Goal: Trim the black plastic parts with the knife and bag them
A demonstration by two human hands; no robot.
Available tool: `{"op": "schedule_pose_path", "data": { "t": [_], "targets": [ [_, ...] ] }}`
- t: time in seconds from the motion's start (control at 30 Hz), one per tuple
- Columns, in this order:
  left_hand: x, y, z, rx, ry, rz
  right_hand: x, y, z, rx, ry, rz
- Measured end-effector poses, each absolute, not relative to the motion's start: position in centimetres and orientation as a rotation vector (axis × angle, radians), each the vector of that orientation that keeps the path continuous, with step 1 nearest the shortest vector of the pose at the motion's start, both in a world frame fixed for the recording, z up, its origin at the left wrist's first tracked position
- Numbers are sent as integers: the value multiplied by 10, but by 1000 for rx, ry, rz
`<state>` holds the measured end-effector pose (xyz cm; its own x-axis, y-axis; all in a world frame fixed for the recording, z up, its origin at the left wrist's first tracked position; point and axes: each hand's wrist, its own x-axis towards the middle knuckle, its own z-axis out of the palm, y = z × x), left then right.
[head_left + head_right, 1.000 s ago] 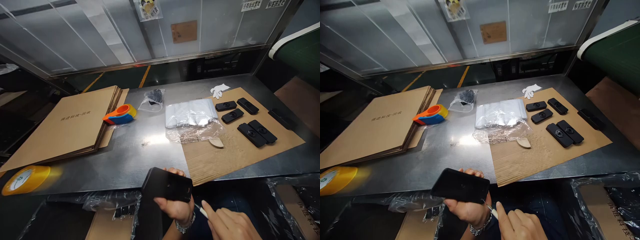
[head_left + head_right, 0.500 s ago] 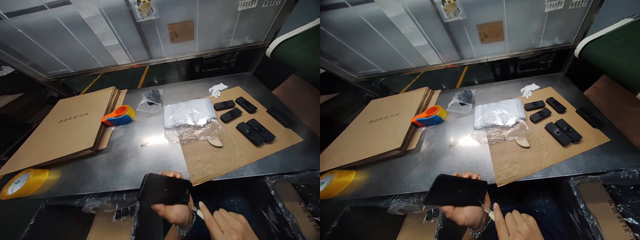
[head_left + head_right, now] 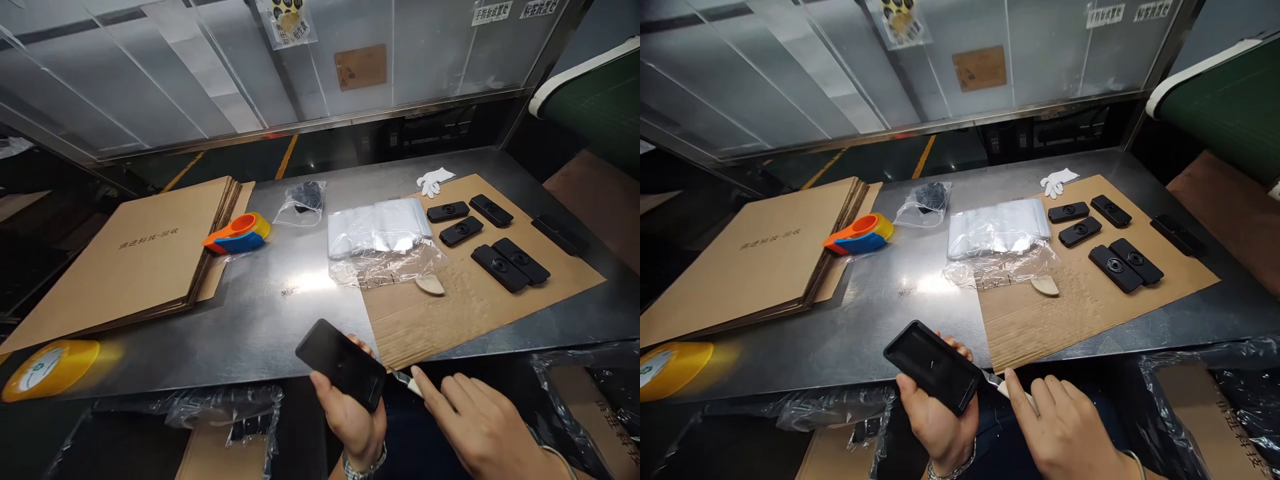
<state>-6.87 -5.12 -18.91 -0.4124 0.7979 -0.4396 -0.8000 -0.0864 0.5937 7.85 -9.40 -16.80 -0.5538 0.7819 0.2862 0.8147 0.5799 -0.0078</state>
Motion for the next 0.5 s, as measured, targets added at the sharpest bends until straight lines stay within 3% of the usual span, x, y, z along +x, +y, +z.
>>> {"op": "schedule_pose_path", "data": {
  "t": [0.33,0.5],
  "targets": [
    [-68,-49,-188,12,836,1548,86,-90,-170,-1460,-2323,442],
    [-67,-49,-186,19,865,1543,85,-92,-167,-1500,-2301,263]
  ]
}}
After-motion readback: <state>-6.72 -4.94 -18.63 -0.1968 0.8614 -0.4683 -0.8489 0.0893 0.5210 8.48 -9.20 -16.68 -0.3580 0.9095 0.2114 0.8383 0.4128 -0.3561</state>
